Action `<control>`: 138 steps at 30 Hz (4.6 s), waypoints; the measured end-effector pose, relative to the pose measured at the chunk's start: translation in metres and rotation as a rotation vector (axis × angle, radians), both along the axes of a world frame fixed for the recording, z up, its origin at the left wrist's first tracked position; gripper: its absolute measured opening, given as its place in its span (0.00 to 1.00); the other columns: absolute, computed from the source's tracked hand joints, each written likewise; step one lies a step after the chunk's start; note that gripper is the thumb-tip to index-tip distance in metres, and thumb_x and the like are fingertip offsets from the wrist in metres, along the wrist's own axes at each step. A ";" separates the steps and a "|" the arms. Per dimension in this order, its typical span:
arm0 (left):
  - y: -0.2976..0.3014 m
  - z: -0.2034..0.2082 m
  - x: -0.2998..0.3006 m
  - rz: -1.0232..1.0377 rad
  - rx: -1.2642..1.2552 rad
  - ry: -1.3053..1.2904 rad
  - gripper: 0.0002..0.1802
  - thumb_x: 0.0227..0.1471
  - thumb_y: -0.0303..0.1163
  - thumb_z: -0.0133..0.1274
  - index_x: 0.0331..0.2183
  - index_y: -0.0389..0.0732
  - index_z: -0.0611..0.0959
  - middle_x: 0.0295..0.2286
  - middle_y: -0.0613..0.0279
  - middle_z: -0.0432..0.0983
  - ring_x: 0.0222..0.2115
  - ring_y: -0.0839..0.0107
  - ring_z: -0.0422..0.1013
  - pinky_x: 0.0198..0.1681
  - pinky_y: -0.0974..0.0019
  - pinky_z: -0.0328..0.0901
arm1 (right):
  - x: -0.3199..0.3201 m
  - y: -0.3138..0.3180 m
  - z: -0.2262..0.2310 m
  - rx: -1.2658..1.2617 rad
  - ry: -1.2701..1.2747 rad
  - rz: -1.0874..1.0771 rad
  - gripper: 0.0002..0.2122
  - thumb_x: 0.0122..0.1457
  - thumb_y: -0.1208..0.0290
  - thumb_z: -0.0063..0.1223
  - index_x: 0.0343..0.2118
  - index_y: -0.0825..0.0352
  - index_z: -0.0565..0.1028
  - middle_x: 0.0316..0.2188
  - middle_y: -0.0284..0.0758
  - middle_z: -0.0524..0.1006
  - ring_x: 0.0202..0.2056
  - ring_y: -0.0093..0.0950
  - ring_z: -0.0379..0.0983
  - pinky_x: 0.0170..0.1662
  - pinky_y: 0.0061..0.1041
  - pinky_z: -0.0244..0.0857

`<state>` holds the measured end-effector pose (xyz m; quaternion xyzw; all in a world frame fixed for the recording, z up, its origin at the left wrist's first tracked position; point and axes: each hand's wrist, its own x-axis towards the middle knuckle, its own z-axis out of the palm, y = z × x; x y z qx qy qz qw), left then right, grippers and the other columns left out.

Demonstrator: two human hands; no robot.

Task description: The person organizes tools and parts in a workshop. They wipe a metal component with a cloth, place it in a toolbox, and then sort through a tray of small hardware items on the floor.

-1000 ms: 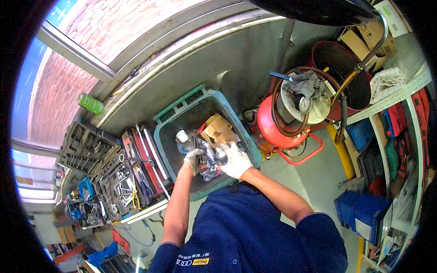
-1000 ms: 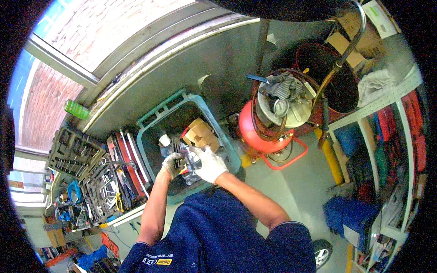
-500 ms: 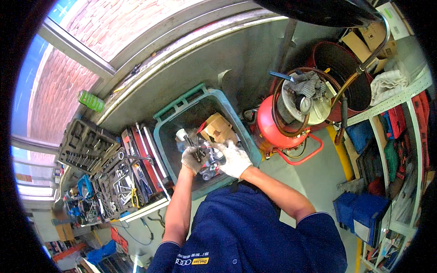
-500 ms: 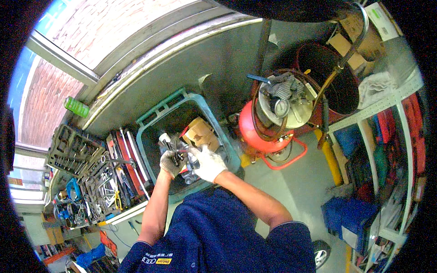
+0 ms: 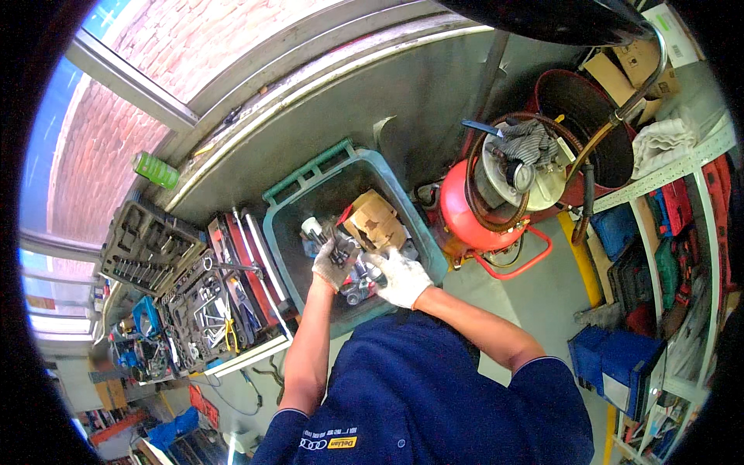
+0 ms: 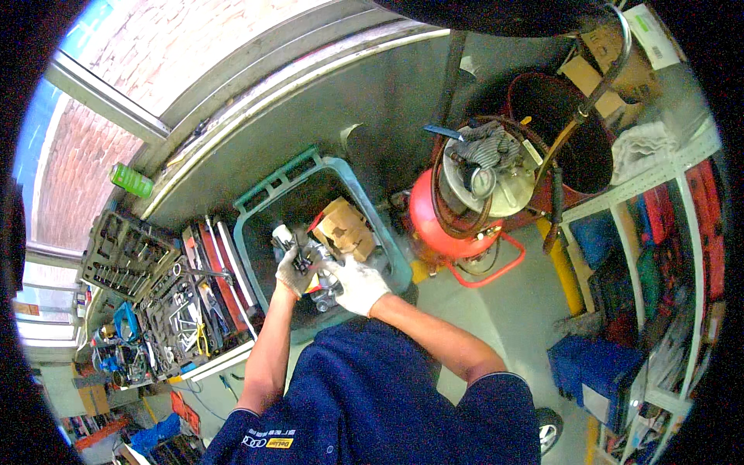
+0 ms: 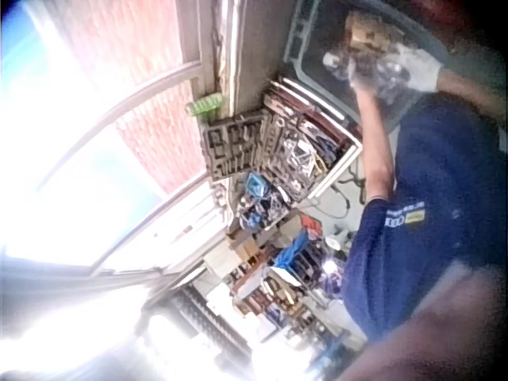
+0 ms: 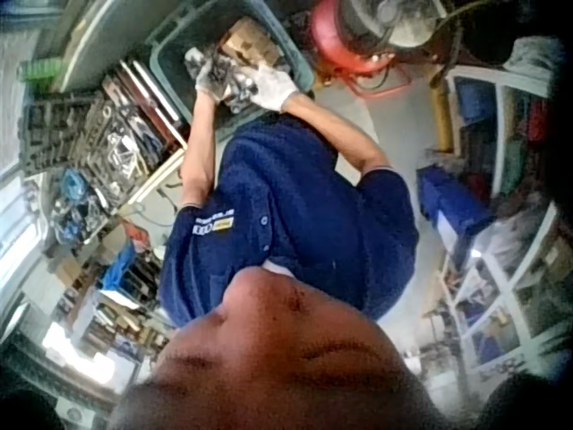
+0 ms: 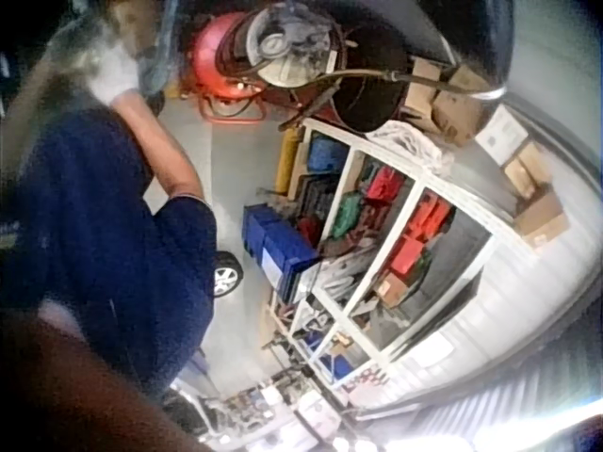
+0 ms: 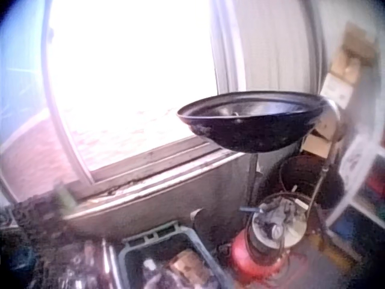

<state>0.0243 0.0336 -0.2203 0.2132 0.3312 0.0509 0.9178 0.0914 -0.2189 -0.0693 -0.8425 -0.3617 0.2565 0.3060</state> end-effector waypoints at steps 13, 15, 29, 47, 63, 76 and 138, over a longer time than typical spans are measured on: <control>0.012 -0.033 -0.005 0.054 0.016 -0.055 0.16 0.63 0.35 0.51 0.51 0.41 0.79 0.42 0.56 0.80 0.44 0.56 0.75 0.53 0.49 0.69 | 0.000 0.008 -0.006 0.019 0.006 -0.025 0.33 0.54 0.62 0.65 0.65 0.47 0.68 0.56 0.50 0.69 0.52 0.54 0.74 0.54 0.50 0.73; 0.005 -0.023 0.001 0.063 -0.018 -0.026 0.17 0.64 0.35 0.51 0.52 0.42 0.79 0.42 0.56 0.80 0.44 0.56 0.75 0.53 0.49 0.69 | 0.000 0.010 -0.017 0.002 -0.035 0.018 0.34 0.53 0.62 0.65 0.65 0.47 0.68 0.56 0.50 0.69 0.53 0.54 0.74 0.54 0.49 0.72; -0.016 0.008 0.001 -0.077 0.117 -0.037 0.16 0.66 0.45 0.50 0.49 0.50 0.82 0.37 0.63 0.80 0.39 0.63 0.75 0.47 0.56 0.69 | 0.001 0.011 -0.009 -0.003 0.039 -0.014 0.35 0.52 0.63 0.67 0.66 0.47 0.68 0.56 0.50 0.69 0.53 0.54 0.74 0.55 0.48 0.72; -0.026 0.051 0.019 -0.252 0.124 0.187 0.43 0.63 0.76 0.26 0.39 0.52 0.83 0.27 0.66 0.81 0.25 0.66 0.77 0.31 0.57 0.71 | 0.015 0.012 -0.001 0.003 -0.049 -0.013 0.32 0.55 0.63 0.63 0.65 0.51 0.68 0.55 0.53 0.70 0.49 0.53 0.77 0.52 0.49 0.74; -0.007 -0.003 -0.004 -0.336 0.472 0.409 0.12 0.60 0.33 0.48 0.40 0.37 0.81 0.28 0.60 0.80 0.27 0.65 0.76 0.26 0.60 0.71 | 0.019 0.016 0.003 0.045 0.003 -0.179 0.33 0.52 0.66 0.65 0.64 0.50 0.69 0.56 0.51 0.70 0.51 0.54 0.76 0.54 0.49 0.73; -0.022 0.049 0.002 -0.929 1.808 0.787 0.24 0.57 0.41 0.51 0.50 0.35 0.79 0.47 0.38 0.80 0.49 0.43 0.77 0.54 0.49 0.70 | 0.023 0.005 0.000 0.066 -0.074 -0.136 0.32 0.56 0.58 0.62 0.65 0.53 0.69 0.54 0.52 0.70 0.52 0.52 0.76 0.55 0.48 0.72; 0.022 -0.099 0.017 0.551 -0.166 -0.153 0.16 0.63 0.28 0.50 0.50 0.37 0.83 0.45 0.53 0.82 0.45 0.57 0.78 0.52 0.58 0.75 | -0.013 0.026 0.005 -0.007 -0.084 -0.062 0.35 0.50 0.60 0.69 0.63 0.51 0.70 0.57 0.52 0.69 0.53 0.54 0.74 0.55 0.48 0.73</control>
